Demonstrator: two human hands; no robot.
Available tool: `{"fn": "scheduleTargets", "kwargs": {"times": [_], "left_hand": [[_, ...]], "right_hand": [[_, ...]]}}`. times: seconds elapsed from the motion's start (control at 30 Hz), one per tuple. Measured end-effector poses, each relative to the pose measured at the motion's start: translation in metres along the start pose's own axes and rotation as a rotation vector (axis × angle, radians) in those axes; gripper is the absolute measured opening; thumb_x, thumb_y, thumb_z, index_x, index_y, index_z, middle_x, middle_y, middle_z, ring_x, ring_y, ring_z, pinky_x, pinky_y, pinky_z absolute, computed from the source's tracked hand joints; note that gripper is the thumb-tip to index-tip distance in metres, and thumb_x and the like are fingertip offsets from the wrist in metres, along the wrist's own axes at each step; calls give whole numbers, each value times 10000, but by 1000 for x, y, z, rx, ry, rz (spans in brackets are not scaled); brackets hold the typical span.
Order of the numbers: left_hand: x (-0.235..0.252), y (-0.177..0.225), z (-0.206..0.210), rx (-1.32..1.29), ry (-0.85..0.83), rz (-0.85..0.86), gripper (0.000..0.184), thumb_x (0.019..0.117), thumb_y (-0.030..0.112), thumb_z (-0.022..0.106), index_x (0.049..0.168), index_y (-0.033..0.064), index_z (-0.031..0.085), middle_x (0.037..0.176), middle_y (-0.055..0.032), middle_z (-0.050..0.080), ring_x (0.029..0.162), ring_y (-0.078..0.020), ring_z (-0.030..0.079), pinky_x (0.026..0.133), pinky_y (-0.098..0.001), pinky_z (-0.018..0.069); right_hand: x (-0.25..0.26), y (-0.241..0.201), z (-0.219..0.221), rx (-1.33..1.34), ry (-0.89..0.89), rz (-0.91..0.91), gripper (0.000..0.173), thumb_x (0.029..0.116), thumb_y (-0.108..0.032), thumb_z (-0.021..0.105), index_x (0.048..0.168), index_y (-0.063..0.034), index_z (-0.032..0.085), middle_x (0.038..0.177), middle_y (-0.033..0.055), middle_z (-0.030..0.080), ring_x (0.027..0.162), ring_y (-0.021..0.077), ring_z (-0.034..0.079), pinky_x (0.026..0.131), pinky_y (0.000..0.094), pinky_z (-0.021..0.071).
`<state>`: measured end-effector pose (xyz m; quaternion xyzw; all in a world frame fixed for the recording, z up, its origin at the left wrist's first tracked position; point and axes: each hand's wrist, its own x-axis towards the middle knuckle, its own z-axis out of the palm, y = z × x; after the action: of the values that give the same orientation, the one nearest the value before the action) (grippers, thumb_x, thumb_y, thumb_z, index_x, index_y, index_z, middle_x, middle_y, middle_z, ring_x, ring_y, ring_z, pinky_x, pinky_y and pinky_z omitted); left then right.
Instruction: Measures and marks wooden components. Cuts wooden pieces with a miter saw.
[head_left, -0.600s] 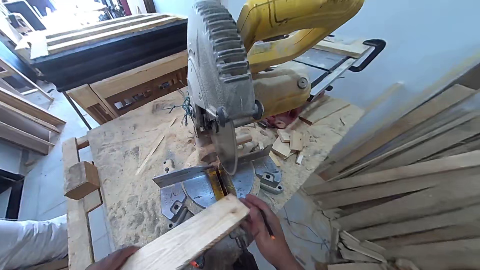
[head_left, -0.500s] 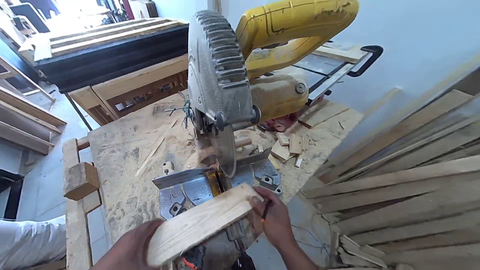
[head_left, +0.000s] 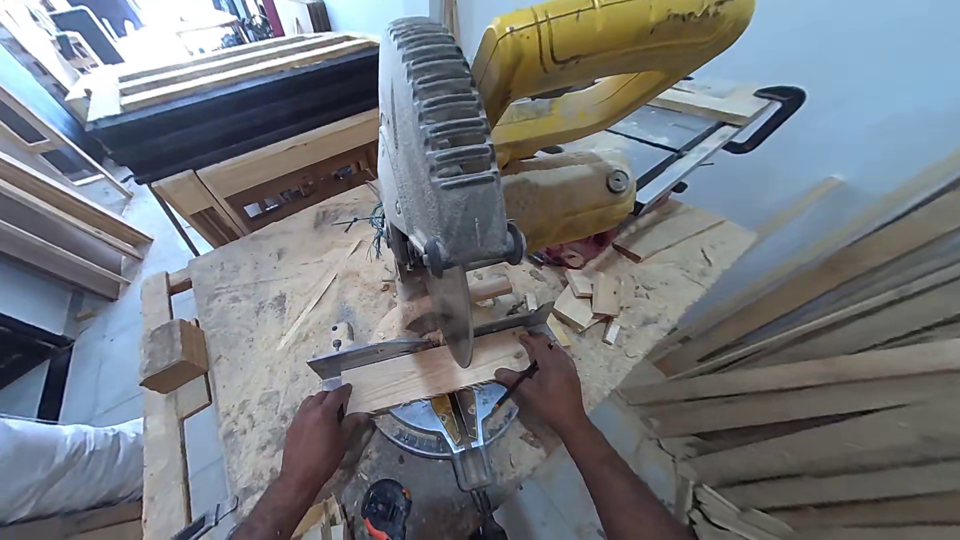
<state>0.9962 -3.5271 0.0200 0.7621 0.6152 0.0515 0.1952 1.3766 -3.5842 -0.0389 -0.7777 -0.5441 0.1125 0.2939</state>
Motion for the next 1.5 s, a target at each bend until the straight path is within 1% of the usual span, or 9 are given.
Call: {"fn": "scheduleTargets", "kwargs": {"times": [0.23, 0.4, 0.5, 0.7, 0.9, 1.0, 1.2, 1.33, 1.5], "left_hand": [[-14, 7, -32, -105, -175, -113, 621, 914, 408, 760, 1428, 108, 584, 1386, -165, 603, 1255, -337, 601, 1068, -527, 493], [-105, -34, -82, 18, -521, 4, 917, 730, 507, 901, 1474, 107, 545, 1475, -240, 525, 1369, -455, 489, 1107, -651, 415], [-150, -58, -77, 144, -624, -100, 989, 732, 383, 924, 1550, 99, 445, 1518, -274, 466, 1422, -498, 405, 1146, -685, 321], [-156, -55, -74, 139, -283, 61, 829, 745, 298, 887, 1455, 34, 551, 1392, -291, 569, 1289, -506, 536, 1052, -682, 421], [-54, 26, -61, 104, -100, 264, 794, 822, 444, 800, 1497, 131, 522, 1453, -157, 564, 1359, -363, 517, 1113, -575, 425], [-5, 43, -22, 113, -41, 142, 680, 868, 421, 766, 1468, 182, 557, 1523, -86, 517, 1424, -308, 457, 1164, -538, 383], [-6, 28, -9, -416, 41, -329, 574, 983, 344, 657, 1424, -8, 552, 1316, -200, 630, 1214, -310, 622, 1068, -481, 490], [-2, 20, 8, -589, 101, -361, 355, 1034, 271, 577, 1286, 44, 679, 1135, -120, 727, 1054, -227, 699, 981, -453, 549], [4, 29, 16, -619, 187, -406, 304, 1048, 219, 545, 1249, 58, 707, 1152, -150, 708, 1055, -249, 697, 971, -465, 554]], "right_hand": [[-2, 1, -1, -2, 5, -8, 771, 771, -627, 806, 1348, -136, 658, 1474, 127, 569, 1337, 363, 544, 1105, 613, 431], [-36, -14, -16, 220, 118, 67, 722, 888, -485, 761, 1436, -59, 559, 1499, 199, 526, 1311, 398, 559, 1046, 618, 484], [-73, -33, -15, 292, 213, 18, 605, 933, -444, 700, 1353, -18, 611, 1446, 204, 572, 1278, 372, 593, 1036, 569, 509], [-105, -91, -11, 380, 18, -248, 481, 960, -456, 664, 1201, -42, 715, 1358, 194, 647, 1257, 337, 622, 1036, 495, 529], [-79, -128, -6, 371, -168, -363, 622, 927, -581, 654, 1275, -68, 696, 1372, 172, 644, 1316, 325, 585, 1110, 500, 474], [-49, -133, 8, 120, -308, -231, 700, 904, -615, 666, 1362, -85, 653, 1447, 147, 594, 1399, 312, 508, 1192, 490, 383], [-26, -121, 41, 5, -237, -152, 511, 919, -556, 660, 1251, -174, 736, 1386, 43, 655, 1339, 247, 562, 1180, 463, 376], [-31, -119, 51, 82, -142, -136, 498, 863, -572, 734, 1159, -173, 769, 1341, 14, 682, 1320, 245, 577, 1171, 493, 392], [-33, -128, 55, 22, -121, -185, 490, 852, -611, 711, 1138, -220, 784, 1300, -56, 714, 1349, 242, 555, 1189, 510, 327]]}}
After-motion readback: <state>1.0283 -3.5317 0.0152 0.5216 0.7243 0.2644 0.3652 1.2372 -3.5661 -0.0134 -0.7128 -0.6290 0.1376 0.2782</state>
